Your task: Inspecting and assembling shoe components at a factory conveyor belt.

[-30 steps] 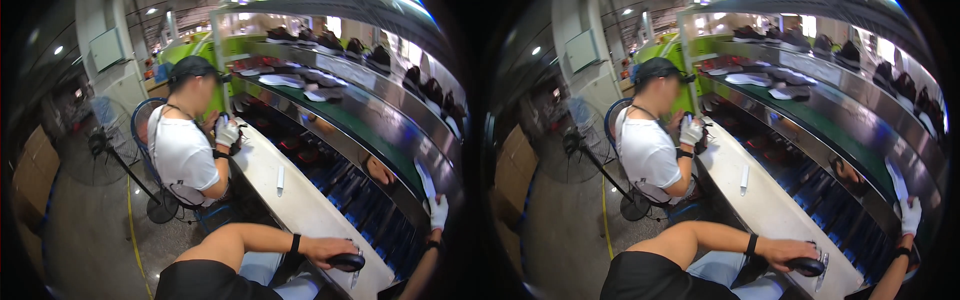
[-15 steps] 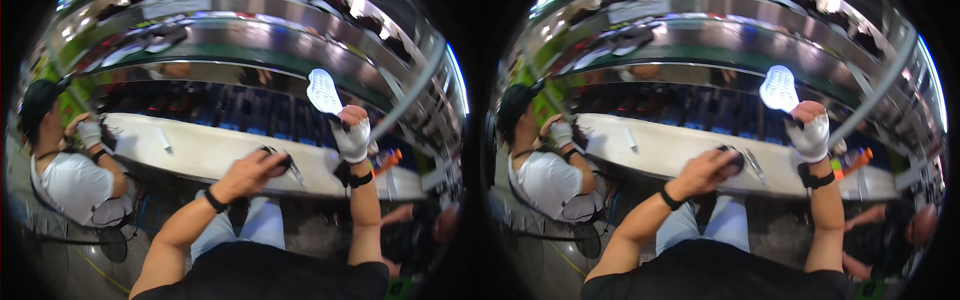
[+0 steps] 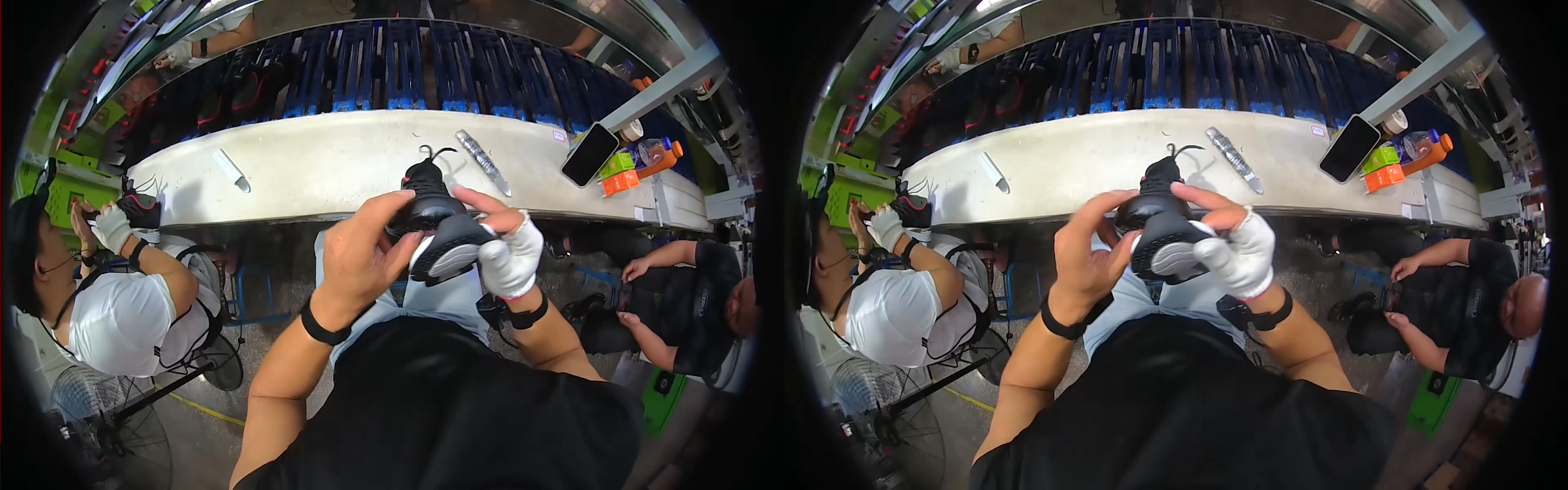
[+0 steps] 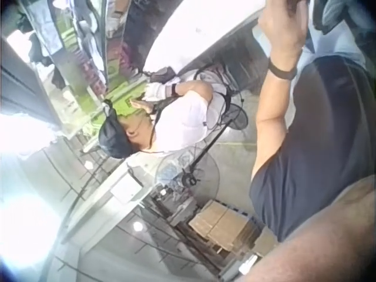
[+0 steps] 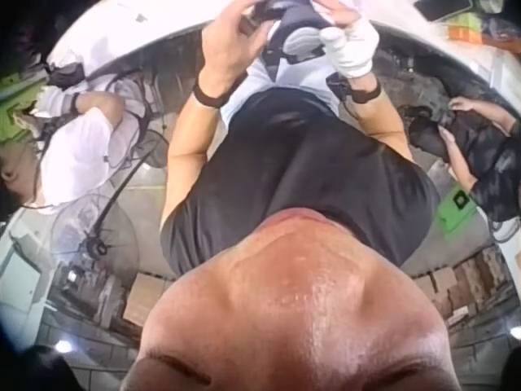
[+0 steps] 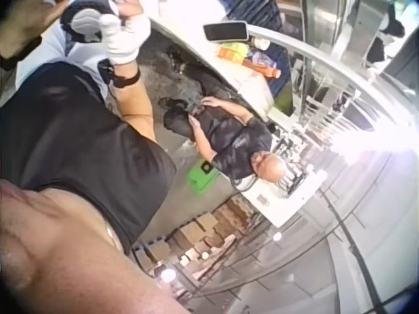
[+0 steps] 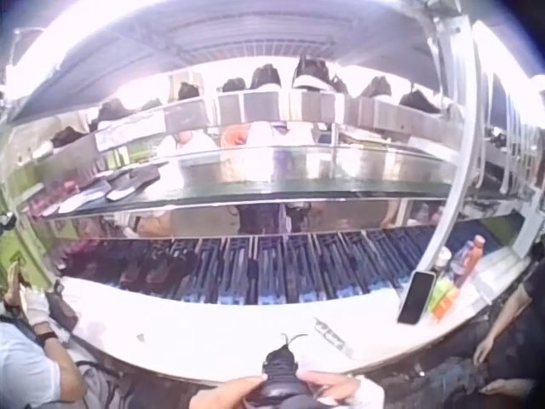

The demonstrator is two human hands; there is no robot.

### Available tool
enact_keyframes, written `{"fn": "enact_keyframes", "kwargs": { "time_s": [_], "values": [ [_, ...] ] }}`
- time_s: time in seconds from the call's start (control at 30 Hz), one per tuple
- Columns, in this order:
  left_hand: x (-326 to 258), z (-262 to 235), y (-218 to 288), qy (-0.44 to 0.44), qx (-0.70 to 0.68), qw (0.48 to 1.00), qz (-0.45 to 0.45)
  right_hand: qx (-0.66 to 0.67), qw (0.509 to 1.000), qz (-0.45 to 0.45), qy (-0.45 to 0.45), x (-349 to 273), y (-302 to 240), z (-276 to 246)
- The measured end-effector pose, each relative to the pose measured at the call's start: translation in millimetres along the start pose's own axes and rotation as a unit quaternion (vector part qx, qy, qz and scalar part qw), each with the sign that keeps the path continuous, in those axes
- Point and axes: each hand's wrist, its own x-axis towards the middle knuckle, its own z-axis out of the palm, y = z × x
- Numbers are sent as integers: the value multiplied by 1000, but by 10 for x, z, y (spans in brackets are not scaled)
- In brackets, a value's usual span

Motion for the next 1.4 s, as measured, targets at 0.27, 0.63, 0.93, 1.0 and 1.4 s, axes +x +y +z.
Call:
{"fn": "enact_keyframes", "kwargs": {
  "time_s": [0.27, 0.63, 0.93, 1.0, 1.4],
  "values": [
    [-221, -91, 95, 43, -166, 977, -128, -105, 992, -69, 5, -198, 192, 133],
    [-114, -167, 96, 5, -107, 989, -101, -249, 962, -112, 1, -125, 182, 129],
    [-139, -52, 4, 42, -107, 990, -80, -246, 962, -114, -15, -53, 197, 81],
    [-179, -27, -37, 51, -111, 989, -81, -236, 966, -107, -6, -13, 185, 98],
    [303, -734, 125, -127, 42, 982, -133, -271, 956, -105, -32, 231, 276, 504]
  ]
}}
